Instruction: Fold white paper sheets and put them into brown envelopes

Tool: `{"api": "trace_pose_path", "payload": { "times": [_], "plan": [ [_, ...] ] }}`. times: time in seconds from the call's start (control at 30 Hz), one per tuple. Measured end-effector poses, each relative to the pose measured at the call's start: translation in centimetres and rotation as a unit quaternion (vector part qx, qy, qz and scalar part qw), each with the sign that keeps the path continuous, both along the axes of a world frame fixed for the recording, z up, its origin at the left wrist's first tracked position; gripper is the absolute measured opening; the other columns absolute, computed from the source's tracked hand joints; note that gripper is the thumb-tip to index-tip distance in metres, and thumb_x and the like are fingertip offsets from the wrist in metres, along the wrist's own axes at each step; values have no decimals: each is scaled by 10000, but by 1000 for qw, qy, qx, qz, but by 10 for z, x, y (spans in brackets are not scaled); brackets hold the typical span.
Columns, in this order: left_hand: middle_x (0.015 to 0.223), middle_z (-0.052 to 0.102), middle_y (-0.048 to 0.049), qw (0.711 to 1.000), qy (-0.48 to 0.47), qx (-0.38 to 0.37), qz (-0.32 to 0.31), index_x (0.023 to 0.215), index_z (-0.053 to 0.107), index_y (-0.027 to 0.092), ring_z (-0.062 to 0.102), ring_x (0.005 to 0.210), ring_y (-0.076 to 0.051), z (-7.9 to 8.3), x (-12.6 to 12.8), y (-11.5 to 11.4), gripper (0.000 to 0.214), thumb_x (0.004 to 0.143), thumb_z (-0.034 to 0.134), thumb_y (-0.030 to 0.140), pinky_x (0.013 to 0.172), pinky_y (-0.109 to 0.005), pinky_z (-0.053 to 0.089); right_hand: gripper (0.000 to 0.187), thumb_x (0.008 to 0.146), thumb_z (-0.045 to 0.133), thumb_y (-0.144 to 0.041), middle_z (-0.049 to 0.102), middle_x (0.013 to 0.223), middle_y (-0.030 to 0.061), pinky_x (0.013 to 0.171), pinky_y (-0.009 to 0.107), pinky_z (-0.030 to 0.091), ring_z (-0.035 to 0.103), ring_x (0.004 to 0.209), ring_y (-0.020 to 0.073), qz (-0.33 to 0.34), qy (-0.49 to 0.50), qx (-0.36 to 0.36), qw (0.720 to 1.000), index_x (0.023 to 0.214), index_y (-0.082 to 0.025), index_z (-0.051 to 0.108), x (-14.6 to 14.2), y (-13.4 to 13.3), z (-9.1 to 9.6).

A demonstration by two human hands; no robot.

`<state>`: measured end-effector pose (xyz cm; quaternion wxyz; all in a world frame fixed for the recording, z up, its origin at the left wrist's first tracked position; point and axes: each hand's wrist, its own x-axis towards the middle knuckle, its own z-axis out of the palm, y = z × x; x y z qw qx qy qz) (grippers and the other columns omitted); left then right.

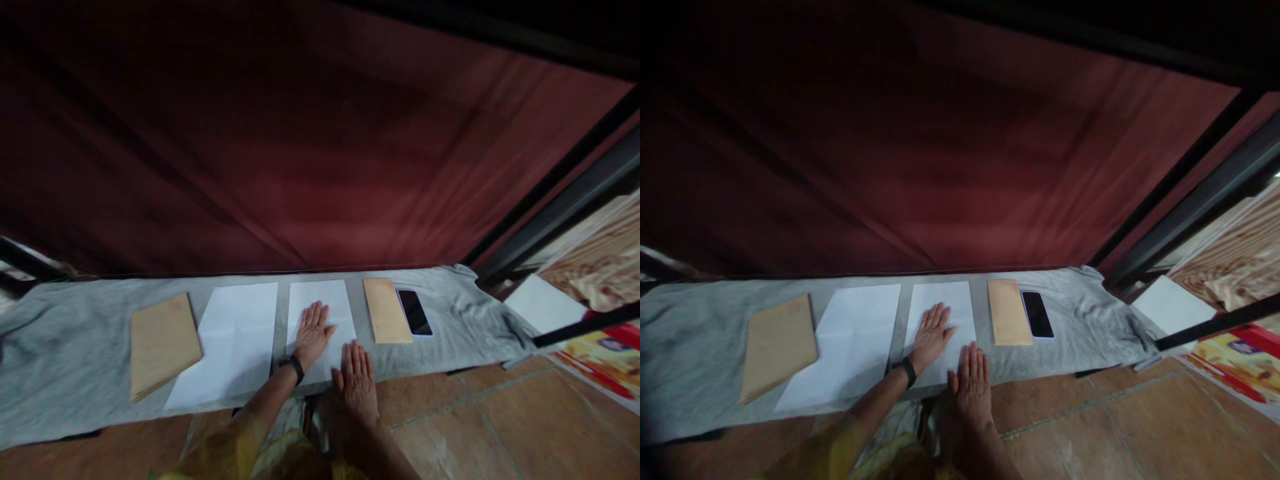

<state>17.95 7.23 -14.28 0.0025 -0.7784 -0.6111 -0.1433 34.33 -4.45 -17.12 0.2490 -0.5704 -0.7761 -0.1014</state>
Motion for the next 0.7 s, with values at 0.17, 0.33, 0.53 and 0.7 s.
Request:
{"api": "trace_pose_path", "payload": {
  "times": [0.17, 0.33, 0.53, 0.7],
  "plan": [
    [1593, 395, -201, 999, 8, 11, 50, 1515, 427, 79, 354, 1499, -290, 1, -24, -6, 636, 1018, 377, 473, 1222, -489, 292, 670, 1047, 449, -388, 366, 1593, 250, 1139, 548, 371, 382, 1468, 358, 3, -4, 7, 1000, 1600, -73, 240, 1, 0, 0],
    [1590, 392, -224, 999, 21, 9, 46, 1506, 443, 74, 347, 1500, -321, 5, -40, -55, 601, 1009, 417, 410, 1211, -526, 304, 705, 1045, 463, -365, 358, 1598, 245, 1141, 548, 374, 366, 1480, 352, 2, -3, 6, 1000, 1620, -87, 166, 0, -1, -1],
    [1645, 349, -67, 988, 41, -33, -146, 1562, 363, 316, 315, 1515, -317, 10, -52, -119, 694, 930, 578, 507, 1211, -602, 270, 681, 1042, 465, -381, 365, 1602, 225, 1158, 527, 371, 368, 1480, 341, 13, 1, 2, 1000, 1611, -95, 224, 6, 0, -1],
    [1604, 424, -81, 987, 49, -38, -146, 1541, 406, 283, 388, 1475, -299, 18, -55, -118, 615, 961, 544, 433, 1188, -562, 314, 669, 1039, 460, -417, 340, 1623, 200, 1153, 517, 401, 359, 1485, 315, 75, -3, -28, 997, 1601, -117, 254, 26, 0, 5]
  ]
}}
